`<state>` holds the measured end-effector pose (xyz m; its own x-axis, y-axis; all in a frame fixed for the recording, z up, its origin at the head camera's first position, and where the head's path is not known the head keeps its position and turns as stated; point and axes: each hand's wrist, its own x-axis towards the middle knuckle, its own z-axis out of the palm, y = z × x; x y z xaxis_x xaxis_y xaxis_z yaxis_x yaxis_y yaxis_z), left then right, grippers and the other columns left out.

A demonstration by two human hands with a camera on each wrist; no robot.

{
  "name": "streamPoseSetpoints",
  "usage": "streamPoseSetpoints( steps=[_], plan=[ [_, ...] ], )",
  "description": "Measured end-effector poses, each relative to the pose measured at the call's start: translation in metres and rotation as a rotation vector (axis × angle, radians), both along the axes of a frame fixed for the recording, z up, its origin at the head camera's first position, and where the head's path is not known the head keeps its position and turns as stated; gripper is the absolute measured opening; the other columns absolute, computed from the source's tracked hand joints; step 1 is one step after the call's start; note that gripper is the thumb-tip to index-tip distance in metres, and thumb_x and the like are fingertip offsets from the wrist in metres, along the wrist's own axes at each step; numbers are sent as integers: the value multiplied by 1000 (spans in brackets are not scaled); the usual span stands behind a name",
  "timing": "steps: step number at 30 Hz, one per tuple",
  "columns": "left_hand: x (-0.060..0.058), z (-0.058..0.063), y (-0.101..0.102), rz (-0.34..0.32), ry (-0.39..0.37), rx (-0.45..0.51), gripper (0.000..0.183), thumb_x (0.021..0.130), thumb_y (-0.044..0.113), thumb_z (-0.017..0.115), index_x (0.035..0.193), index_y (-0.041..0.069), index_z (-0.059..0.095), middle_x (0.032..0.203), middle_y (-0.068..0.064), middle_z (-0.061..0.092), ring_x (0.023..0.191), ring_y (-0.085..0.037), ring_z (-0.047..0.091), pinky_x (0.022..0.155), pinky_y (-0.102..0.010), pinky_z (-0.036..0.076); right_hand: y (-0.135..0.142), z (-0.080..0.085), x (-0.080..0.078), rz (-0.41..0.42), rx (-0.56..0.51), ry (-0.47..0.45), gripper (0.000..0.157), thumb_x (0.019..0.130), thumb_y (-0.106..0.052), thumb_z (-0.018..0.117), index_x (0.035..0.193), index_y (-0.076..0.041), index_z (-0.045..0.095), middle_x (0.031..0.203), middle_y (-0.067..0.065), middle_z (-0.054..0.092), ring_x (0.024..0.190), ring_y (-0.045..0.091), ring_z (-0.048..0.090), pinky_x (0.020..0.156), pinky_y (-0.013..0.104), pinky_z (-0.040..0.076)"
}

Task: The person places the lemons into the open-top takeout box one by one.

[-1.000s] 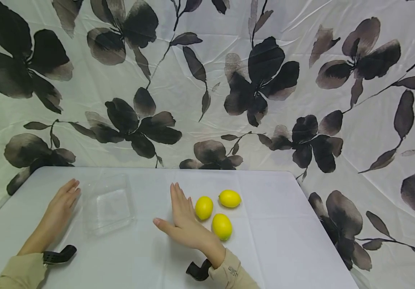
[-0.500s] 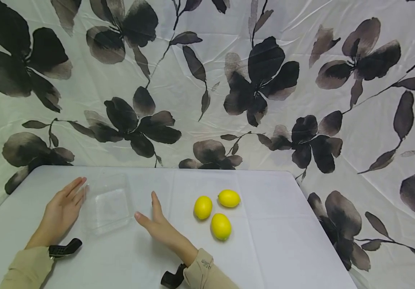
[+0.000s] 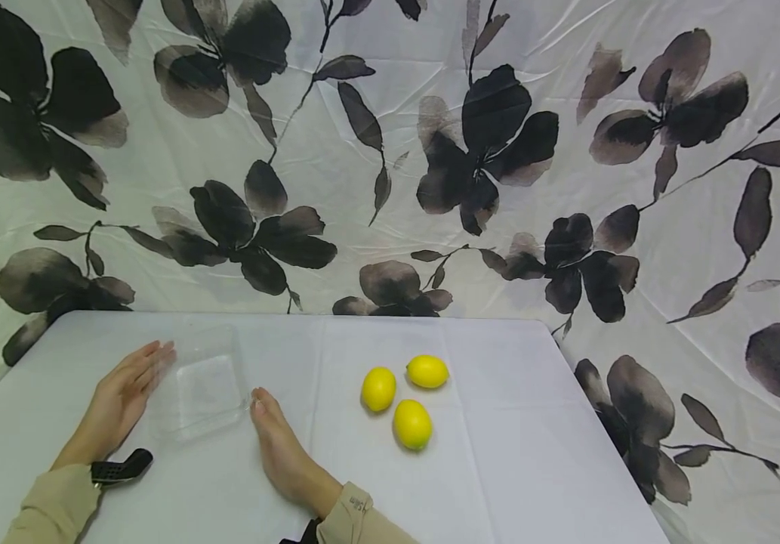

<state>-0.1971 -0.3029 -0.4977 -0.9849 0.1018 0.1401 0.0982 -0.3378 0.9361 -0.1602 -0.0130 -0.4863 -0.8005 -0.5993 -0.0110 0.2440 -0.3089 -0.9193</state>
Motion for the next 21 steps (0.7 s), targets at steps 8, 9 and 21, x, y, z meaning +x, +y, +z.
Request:
streamPoseSetpoints(
  steps=[8,9,21],
  plan=[
    [3,0,-1,17,25,-64,59,110,24,36,158,4,8,161,-8,30,142,-7,36,122,-31,6,-1,-8,-1,15,0,52,72,107,-41,30,156,3,1,165,17,3,152,31,0,120,48,-7],
    [3,0,-2,23,24,-78,59,110,24,36,158,2,9,160,-7,33,140,-7,38,121,-29,10,-1,-9,-1,14,11,54,71,107,-39,31,157,2,2,165,17,3,152,31,0,120,49,-7],
    [1,-5,1,76,52,-210,54,106,16,49,150,-8,30,139,-1,60,126,-1,53,100,-12,42,-2,-15,-1,-32,22,49,66,104,-17,40,158,-1,5,166,14,2,152,31,-5,121,49,-2]
  ],
)
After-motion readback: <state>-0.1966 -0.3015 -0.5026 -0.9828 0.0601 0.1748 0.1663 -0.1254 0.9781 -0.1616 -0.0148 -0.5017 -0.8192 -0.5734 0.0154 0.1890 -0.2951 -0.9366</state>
